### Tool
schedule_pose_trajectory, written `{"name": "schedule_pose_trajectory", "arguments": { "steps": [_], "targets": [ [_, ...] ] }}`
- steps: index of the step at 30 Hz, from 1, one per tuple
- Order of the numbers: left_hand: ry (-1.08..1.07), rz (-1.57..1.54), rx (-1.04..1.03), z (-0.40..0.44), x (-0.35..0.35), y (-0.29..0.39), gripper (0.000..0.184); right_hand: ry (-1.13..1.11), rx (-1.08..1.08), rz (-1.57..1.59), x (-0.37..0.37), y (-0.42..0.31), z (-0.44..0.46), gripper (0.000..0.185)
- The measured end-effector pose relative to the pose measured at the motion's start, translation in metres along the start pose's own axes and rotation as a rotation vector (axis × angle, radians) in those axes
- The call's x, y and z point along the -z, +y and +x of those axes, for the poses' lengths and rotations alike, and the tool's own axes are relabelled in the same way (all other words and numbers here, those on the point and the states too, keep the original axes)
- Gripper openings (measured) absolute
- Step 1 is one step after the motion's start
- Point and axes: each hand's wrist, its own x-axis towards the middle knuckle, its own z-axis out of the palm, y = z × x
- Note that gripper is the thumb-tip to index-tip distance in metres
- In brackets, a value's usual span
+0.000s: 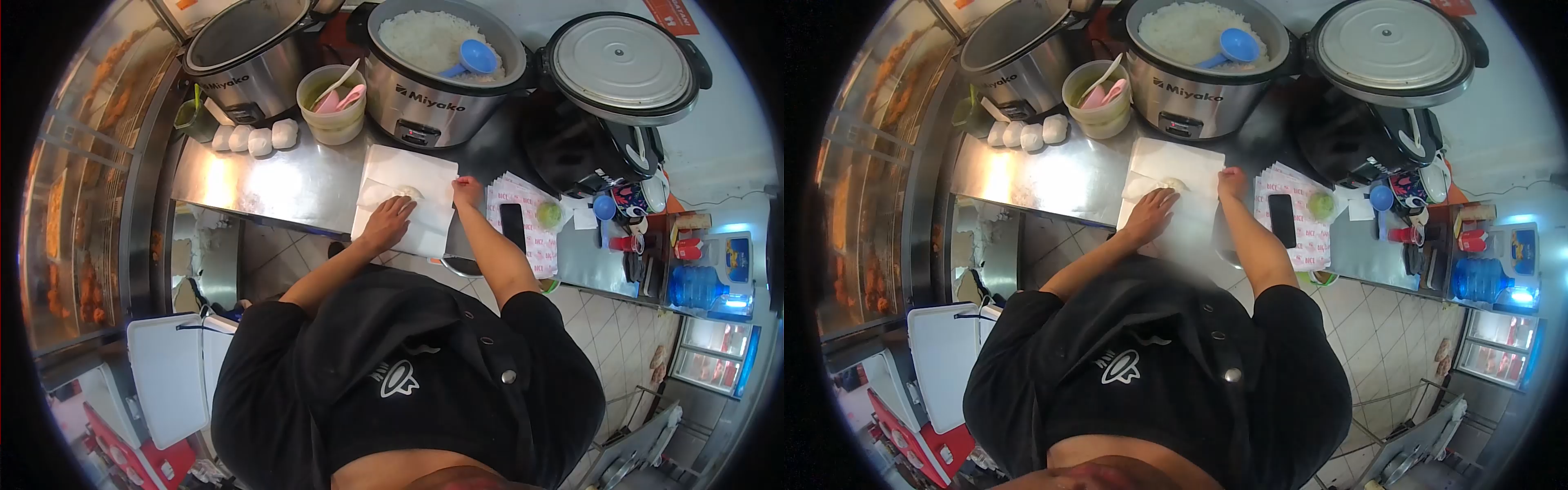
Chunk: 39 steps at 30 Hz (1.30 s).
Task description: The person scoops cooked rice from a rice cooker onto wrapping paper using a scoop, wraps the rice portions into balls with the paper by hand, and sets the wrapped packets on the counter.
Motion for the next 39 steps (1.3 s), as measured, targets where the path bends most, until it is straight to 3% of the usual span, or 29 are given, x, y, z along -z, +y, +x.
{"name": "schedule_pose_trajectory", "arguments": {
  "steps": [3,5,8,12,15,18,19,21,22,23,25,26,28,32,34,39],
  "targets": [
    [-0.011,0.014,-0.009,0.001,-0.001,-0.002,0.052,0.004,0.09,0.148,-0.003,0.014,0.001,0.025],
    [-0.022,0.009,-0.003,0.001,-0.001,-0.003,0.052,0.228,0.157,0.008,-0.005,0.012,0.001,0.021],
    [-0.006,0.002,-0.019,0.002,-0.001,-0.003,0.05,0.062,0.122,-0.01,0.001,0.008,0.008,0.021],
    [-0.007,0.024,-0.03,0.003,0.0,-0.004,0.05,0.039,0.087,-0.035,0.003,0.006,0.01,0.024],
    [-0.004,0.029,-0.034,0.0,-0.001,-0.004,0.051,0.085,0.186,0.113,0.027,-0.014,-0.018,0.018],
    [0.013,0.025,-0.034,0.001,0.001,-0.006,0.05,-0.109,0.593,0.372,0.06,-0.024,-0.033,0.022],
    [0.019,0.019,-0.041,-0.001,0.001,-0.005,0.049,-0.116,0.592,0.371,0.061,-0.022,-0.022,0.022],
    [0.024,0.014,-0.033,0.0,0.002,-0.004,0.049,-0.52,0.315,0.548,0.052,-0.014,0.007,0.029],
    [0.032,0.01,-0.031,0.0,0.002,-0.003,0.049,-0.544,0.077,0.54,0.069,-0.065,-0.016,0.035],
    [0.029,0.008,-0.033,-0.001,0.003,-0.003,0.049,-0.542,0.073,0.54,0.065,-0.079,-0.022,0.035],
    [0.026,-0.004,-0.021,0.001,0.002,-0.001,0.048,-0.543,0.48,-0.02,0.054,-0.1,-0.012,0.043],
    [0.027,-0.008,-0.025,0.001,0.002,-0.001,0.048,-0.54,0.477,-0.023,0.042,-0.102,-0.001,0.043],
    [0.039,-0.024,-0.01,0.001,0.002,-0.001,0.048,-0.625,0.658,-0.336,0.027,-0.11,0.011,0.051],
    [0.054,-0.029,-0.002,-0.002,0.0,-0.002,0.048,-0.819,0.641,-0.415,0.035,-0.117,0.015,0.043],
    [0.092,-0.034,-0.009,-0.002,-0.001,-0.002,0.048,-0.965,0.796,-0.387,0.045,-0.113,0.004,0.029],
    [0.121,-0.045,0.012,0.0,-0.006,0.0,0.047,-0.777,0.772,-0.342,0.058,-0.119,-0.025,0.019]
  ]
}}
